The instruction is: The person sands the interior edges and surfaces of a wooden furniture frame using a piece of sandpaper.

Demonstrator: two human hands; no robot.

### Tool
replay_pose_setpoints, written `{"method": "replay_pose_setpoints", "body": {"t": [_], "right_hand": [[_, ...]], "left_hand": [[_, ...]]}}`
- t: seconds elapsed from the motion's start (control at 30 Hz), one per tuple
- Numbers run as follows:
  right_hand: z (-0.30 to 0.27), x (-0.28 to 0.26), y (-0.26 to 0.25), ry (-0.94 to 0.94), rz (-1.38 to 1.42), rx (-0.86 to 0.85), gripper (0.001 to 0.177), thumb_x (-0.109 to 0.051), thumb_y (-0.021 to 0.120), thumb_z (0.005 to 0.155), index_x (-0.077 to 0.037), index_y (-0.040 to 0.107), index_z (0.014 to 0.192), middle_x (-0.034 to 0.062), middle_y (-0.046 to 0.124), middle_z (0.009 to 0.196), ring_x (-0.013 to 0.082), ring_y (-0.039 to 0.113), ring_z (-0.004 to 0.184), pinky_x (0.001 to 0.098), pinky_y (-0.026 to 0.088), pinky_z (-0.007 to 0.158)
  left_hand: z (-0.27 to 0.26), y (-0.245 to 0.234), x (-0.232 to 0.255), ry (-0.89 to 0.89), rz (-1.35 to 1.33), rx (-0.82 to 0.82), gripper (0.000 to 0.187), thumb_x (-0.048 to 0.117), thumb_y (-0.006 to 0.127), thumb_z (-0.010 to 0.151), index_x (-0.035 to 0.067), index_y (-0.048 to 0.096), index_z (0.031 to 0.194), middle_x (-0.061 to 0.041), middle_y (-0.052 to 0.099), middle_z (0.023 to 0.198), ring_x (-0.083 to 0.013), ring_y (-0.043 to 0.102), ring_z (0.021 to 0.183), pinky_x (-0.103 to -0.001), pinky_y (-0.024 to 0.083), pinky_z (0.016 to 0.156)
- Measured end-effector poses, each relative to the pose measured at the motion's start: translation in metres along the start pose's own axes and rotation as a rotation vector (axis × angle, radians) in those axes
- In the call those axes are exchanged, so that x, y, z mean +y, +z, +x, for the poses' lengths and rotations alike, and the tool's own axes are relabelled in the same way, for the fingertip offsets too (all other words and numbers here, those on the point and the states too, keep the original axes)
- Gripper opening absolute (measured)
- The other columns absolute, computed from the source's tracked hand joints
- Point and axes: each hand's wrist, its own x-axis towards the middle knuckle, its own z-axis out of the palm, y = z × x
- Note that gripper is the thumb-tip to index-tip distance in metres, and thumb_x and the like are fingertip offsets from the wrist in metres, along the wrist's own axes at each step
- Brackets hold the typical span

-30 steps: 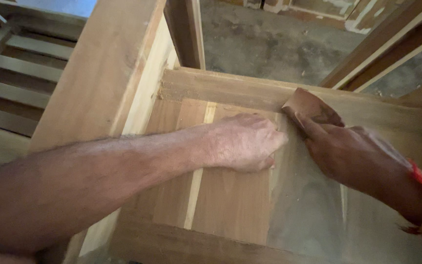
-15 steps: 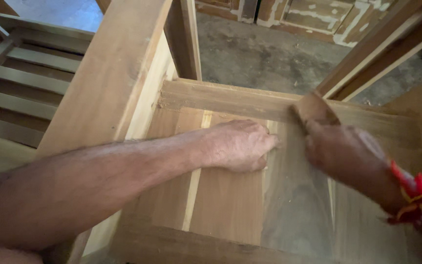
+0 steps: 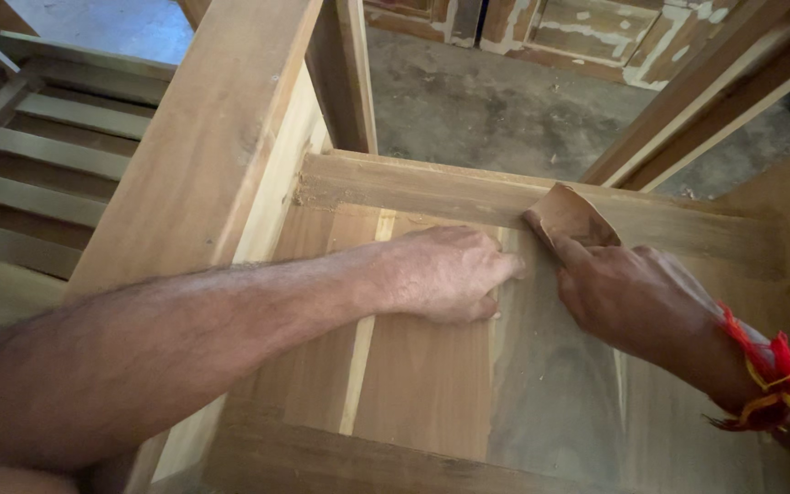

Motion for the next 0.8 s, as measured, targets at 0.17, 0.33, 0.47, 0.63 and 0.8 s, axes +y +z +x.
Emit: {"method": "replay_pose_setpoints", "body": {"t": [0.17,0.33,0.47,0.63,0.8], "right_hand": [[-0.0023,-0.0061,-0.0057,0.005,0.029,-0.005,0.071,-0.025,0.039,0.102,-0.018,0.017,0.168,0.0042,0.071,0.060,0.0168,0.062,0.045,0.0346,0.053,0.046],[-0.0009,-0.0050,-0.0027,0.009,-0.015,-0.031,0.070,-0.026,0.039,0.104,-0.016,0.016,0.169,0.0028,0.069,0.059,0.0138,0.061,0.044,0.0313,0.052,0.044],[0.0015,-0.0030,-0.0005,-0.003,0.001,-0.017,0.068,-0.027,0.039,0.103,-0.017,0.019,0.167,0.0037,0.069,0.058,0.0161,0.062,0.044,0.0339,0.053,0.043],[0.0013,-0.0020,0.0009,-0.026,-0.010,0.004,0.071,-0.027,0.039,0.103,-0.017,0.016,0.169,0.0027,0.067,0.060,0.0152,0.062,0.045,0.0328,0.052,0.043],[0.0020,0.0018,0.0037,-0.035,0.000,0.027,0.073,-0.028,0.041,0.102,-0.015,0.017,0.170,0.0053,0.069,0.060,0.0191,0.065,0.047,0.0359,0.055,0.048]], "left_hand": [[0.0011,0.0019,-0.0012,0.019,-0.001,0.007,0.049,0.023,0.061,0.094,0.009,0.054,0.141,-0.015,0.071,0.109,-0.0249,0.071,0.105,-0.043,0.057,0.096],[0.0020,0.0028,-0.0014,0.005,0.012,-0.012,0.051,0.024,0.062,0.094,0.010,0.052,0.142,-0.015,0.072,0.108,-0.0237,0.071,0.104,-0.042,0.058,0.097],[0.0031,0.0035,-0.0015,0.007,0.017,-0.014,0.050,0.025,0.062,0.095,0.010,0.053,0.142,-0.015,0.072,0.108,-0.0227,0.071,0.104,-0.041,0.059,0.096],[0.0034,0.0052,-0.0031,0.028,0.019,0.013,0.049,0.026,0.063,0.094,0.010,0.055,0.139,-0.015,0.070,0.111,-0.0243,0.070,0.108,-0.042,0.057,0.097],[0.0027,0.0033,-0.0026,0.007,0.021,-0.016,0.051,0.026,0.063,0.094,0.010,0.053,0.141,-0.016,0.070,0.113,-0.0248,0.068,0.112,-0.043,0.056,0.100]]}}
